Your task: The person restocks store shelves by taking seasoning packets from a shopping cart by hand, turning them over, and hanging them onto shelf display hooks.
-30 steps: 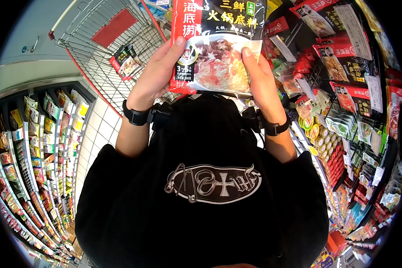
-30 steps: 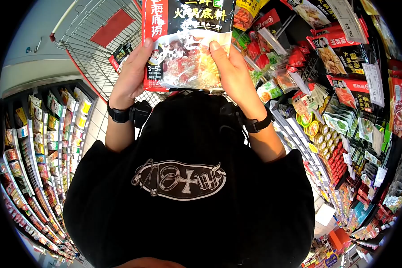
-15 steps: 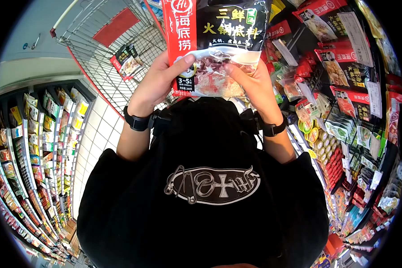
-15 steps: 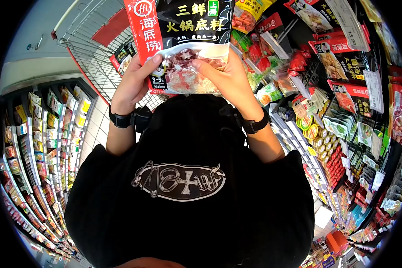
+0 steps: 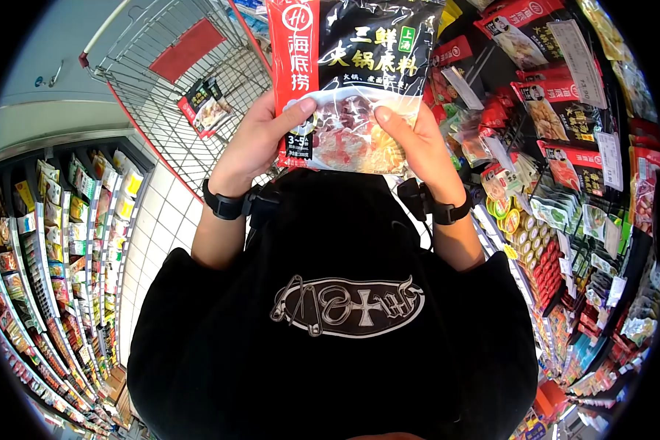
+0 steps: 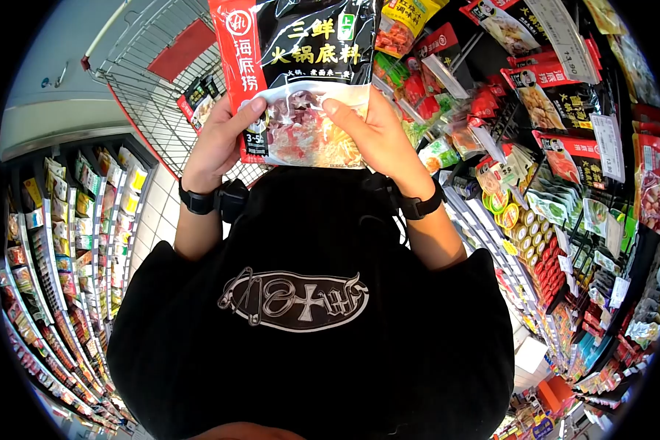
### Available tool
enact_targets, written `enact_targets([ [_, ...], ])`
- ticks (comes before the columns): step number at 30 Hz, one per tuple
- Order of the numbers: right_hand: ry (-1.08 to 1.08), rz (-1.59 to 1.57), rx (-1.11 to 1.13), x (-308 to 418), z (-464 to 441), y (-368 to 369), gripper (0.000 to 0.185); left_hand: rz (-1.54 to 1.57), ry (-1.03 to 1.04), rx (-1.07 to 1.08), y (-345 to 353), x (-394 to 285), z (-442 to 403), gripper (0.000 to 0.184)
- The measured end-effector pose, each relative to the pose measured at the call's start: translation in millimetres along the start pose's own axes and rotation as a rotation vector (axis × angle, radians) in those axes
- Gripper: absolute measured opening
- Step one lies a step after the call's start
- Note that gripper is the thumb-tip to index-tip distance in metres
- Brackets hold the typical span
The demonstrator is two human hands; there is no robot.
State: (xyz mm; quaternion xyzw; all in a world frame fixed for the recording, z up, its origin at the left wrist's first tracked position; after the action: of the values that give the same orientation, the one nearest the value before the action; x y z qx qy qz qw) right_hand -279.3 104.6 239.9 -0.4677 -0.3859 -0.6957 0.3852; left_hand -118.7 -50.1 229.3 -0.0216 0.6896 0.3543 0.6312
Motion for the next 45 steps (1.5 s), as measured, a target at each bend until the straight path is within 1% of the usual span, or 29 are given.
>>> enact_targets([
  [2,0.003,0.005,0.036,3.8,0.7,-1.3,0.029,0.025,-0.022,0.015,1.1,-2.3,-0.3,0.030],
  [6,0.022,0.030,0.101,3.9,2.2,-4.1,0.031,-0.039,0.003,0.044,-0.9,0.5,-1.1,0.030],
  [9,0.060,0.039,0.097,0.0,4.3,-6.1,0.035,-0.057,-0.004,0.040,-3.2,5.2,0.7,0.030],
  [14,0.035,0.013,0.093,1.5,6.5,-0.3,0.037,-0.028,-0.065,0.021,-4.7,5.0,3.4,0.029],
  [19,0.023,0.010,0.102,-2.1,3.7,-1.8,0.037,-0.104,0.028,0.015,-5.7,9.6,1.3,0.029],
  [22,0.051,-0.020,0.067,-5.7,1.1,-2.6,0.037,-0.128,0.077,-0.018,-5.0,14.0,-2.2,0.029],
  [23,0.030,-0.007,0.063,-8.2,-0.6,-3.4,0.037,-0.126,0.081,-0.056,-2.1,13.7,-2.5,0.031],
  [25,0.010,0.005,0.060,-8.7,-1.4,-2.5,0.037,-0.147,0.101,-0.066,-1.5,16.0,-4.7,0.033],
  [27,-0.010,0.010,0.045,-5.5,-2.0,0.4,0.037,-0.165,0.141,-0.082,1.3,16.3,-6.6,0.041],
  [28,-0.013,0.010,0.045,-5.0,-3.0,1.6,0.037,-0.166,0.143,-0.081,2.7,17.9,-8.0,0.041],
  [30,-0.017,0.007,0.004,-4.6,-4.8,3.5,0.040,-0.312,0.246,-0.112,2.3,24.0,-10.3,0.045],
  [31,-0.019,0.006,0.004,-4.9,-5.9,4.7,0.040,-0.328,0.239,-0.111,0.5,28.1,-12.7,0.054],
  [32,-0.016,0.015,-0.020,-5.8,-7.6,5.5,0.041,-0.330,0.239,-0.110,-0.7,29.5,-12.5,0.054],
  [34,-0.015,0.024,-0.045,-7.2,-11.2,6.8,0.043,-0.739,0.333,-0.091,-0.3,28.1,-12.7,0.068],
  [35,-0.055,0.067,-0.081,-7.5,-12.9,6.9,0.043,-0.944,0.378,-0.080,0.1,27.7,-12.6,0.076],
  [36,-0.095,0.109,-0.119,-8.5,-14.7,6.7,0.044,-0.944,0.378,-0.076,0.4,28.5,-12.3,0.076],
  [38,-0.131,0.106,-0.153,-14.0,-18.1,6.3,0.047,-1.291,0.442,0.131,3.4,30.5,-10.3,0.079],
  [39,-0.079,0.181,-0.159,-14.9,-18.5,7.2,0.049,-1.129,0.364,0.130,7.2,31.9,-9.3,0.077],
  [40,-0.027,0.255,-0.164,-15.6,-19.2,8.4,0.051,-1.130,0.364,0.131,7.1,36.6,-10.4,0.077],
  [41,-0.140,0.346,-0.145,-14.8,-19.5,12.9,0.056,-0.962,0.462,0.100,4.9,43.6,-11.7,0.069],
  [42,-0.142,0.346,-0.148,-15.4,-19.3,17.5,0.056,-0.791,0.555,0.071,7.5,42.0,-13.3,0.063],
  [43,-0.201,0.434,-0.120,-16.2,-17.5,23.3,0.059,-0.790,0.556,0.074,8.7,39.6,-12.4,0.063],
  [44,-0.259,0.522,-0.091,-17.2,-15.1,27.7,0.061,-0.546,0.429,0.116,9.5,36.9,-10.1,0.054],
  [45,-0.191,0.509,-0.087,-19.1,-13.5,29.5,0.062,-0.303,0.300,0.153,10.9,34.0,-8.6,0.046],
])
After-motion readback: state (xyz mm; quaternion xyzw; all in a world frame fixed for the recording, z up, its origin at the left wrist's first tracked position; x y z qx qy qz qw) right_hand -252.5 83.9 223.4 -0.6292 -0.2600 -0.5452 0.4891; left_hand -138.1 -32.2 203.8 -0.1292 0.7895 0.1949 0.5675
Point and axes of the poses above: each hand's wrist, its own z-axis away from the middle knuckle, its own y-axis out of the palm, x = y × z, the point moved 1 cm from there along -z, towards the middle knuckle, and after that the axes turned 11 degrees about y, right-handed, at the moved point
